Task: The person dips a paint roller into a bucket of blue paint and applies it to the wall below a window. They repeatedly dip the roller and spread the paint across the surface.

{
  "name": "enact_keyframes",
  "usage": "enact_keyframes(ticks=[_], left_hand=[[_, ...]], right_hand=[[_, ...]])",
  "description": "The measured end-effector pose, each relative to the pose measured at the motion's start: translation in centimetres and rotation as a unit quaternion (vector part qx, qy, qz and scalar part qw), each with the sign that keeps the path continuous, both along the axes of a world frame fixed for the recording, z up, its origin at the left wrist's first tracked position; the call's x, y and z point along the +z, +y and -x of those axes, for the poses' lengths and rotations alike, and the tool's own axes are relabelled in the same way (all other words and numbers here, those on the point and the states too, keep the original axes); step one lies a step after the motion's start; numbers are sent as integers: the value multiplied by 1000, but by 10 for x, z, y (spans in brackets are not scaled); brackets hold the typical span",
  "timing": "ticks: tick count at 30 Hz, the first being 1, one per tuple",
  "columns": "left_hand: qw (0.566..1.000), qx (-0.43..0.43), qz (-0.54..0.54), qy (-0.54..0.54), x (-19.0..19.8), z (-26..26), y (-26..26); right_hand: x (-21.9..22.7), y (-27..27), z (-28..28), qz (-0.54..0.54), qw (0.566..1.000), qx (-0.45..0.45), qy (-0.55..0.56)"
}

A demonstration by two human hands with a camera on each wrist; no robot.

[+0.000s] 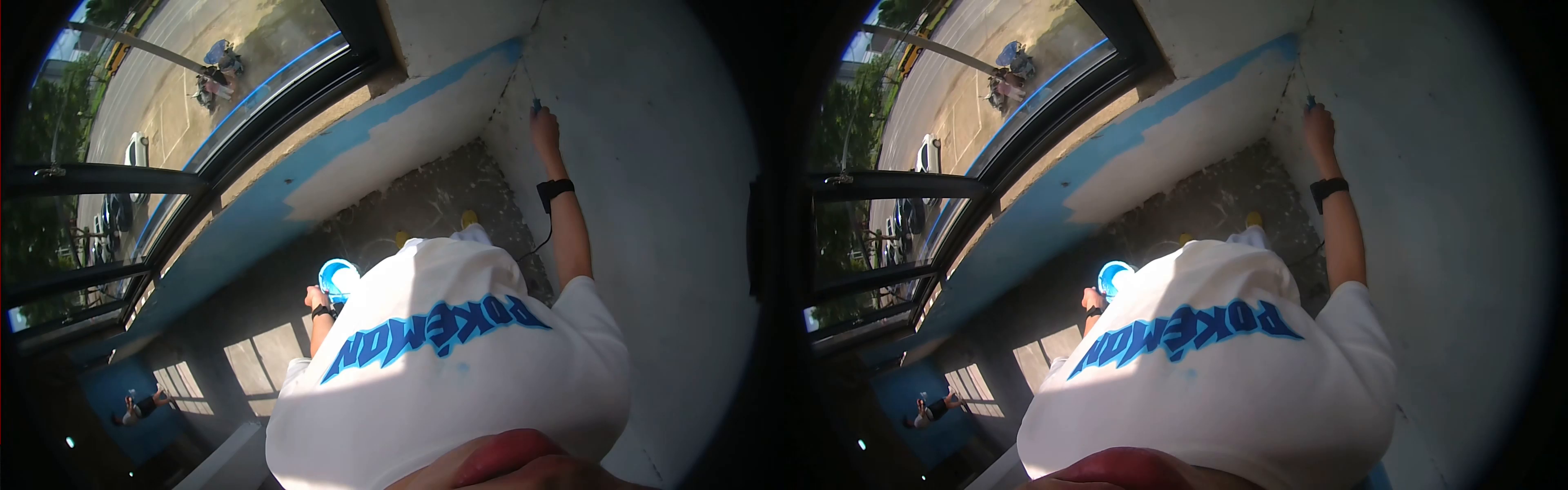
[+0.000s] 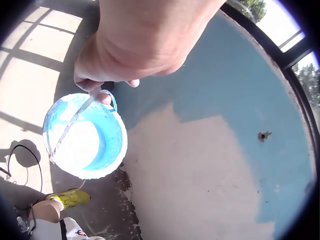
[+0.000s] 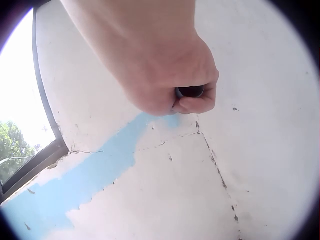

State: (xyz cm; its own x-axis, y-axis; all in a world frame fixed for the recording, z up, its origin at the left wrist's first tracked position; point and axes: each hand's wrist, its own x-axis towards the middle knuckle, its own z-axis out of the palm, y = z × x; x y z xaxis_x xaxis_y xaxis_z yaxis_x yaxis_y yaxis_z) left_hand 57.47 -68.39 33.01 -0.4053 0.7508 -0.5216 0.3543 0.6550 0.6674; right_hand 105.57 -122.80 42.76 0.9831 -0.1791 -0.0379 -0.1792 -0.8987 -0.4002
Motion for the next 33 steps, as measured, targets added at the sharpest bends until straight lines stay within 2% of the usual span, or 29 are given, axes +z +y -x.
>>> enact_keyframes(ticks=[3,7,10,15,16,19,20,21,22,24,25,27,30,31,33], left_hand=[[1000,17,-2,-5,-5,5,5],[1000,9,12,-2,3,5,5],[999,16,29,-4,-3,8,16],[999,-10,36,2,6,11,16],[987,-146,36,66,3,19,21],[931,-334,18,148,0,27,26],[972,-225,24,69,1,23,26],[993,-111,30,-12,2,19,25],[998,-43,26,-49,17,10,18],[998,-21,31,-52,20,11,18],[998,-20,42,-46,19,15,21],[997,-8,59,-54,18,21,26],[998,-4,47,-38,16,13,26],[998,-4,43,-50,13,13,29],[998,-2,37,-41,5,15,32]], right_hand=[[6,16,-6,-67,997,-42,11],[13,50,12,-98,993,-62,12],[-15,85,35,-93,996,-18,-1],[-11,134,78,-90,996,5,-20],[-9,142,86,-86,996,20,-14],[5,168,107,-108,994,17,-4],[9,173,108,-134,991,2,-1],[-1,173,99,-133,991,2,-3],[-21,171,84,-142,990,-18,-2],[-18,156,59,-155,987,-24,24],[2,146,47,-159,986,-9,50],[13,134,15,-170,977,-77,101],[-25,110,-28,-117,990,-39,73],[-18,113,-30,-114,990,-34,73],[-8,118,-27,-160,976,-108,103]])
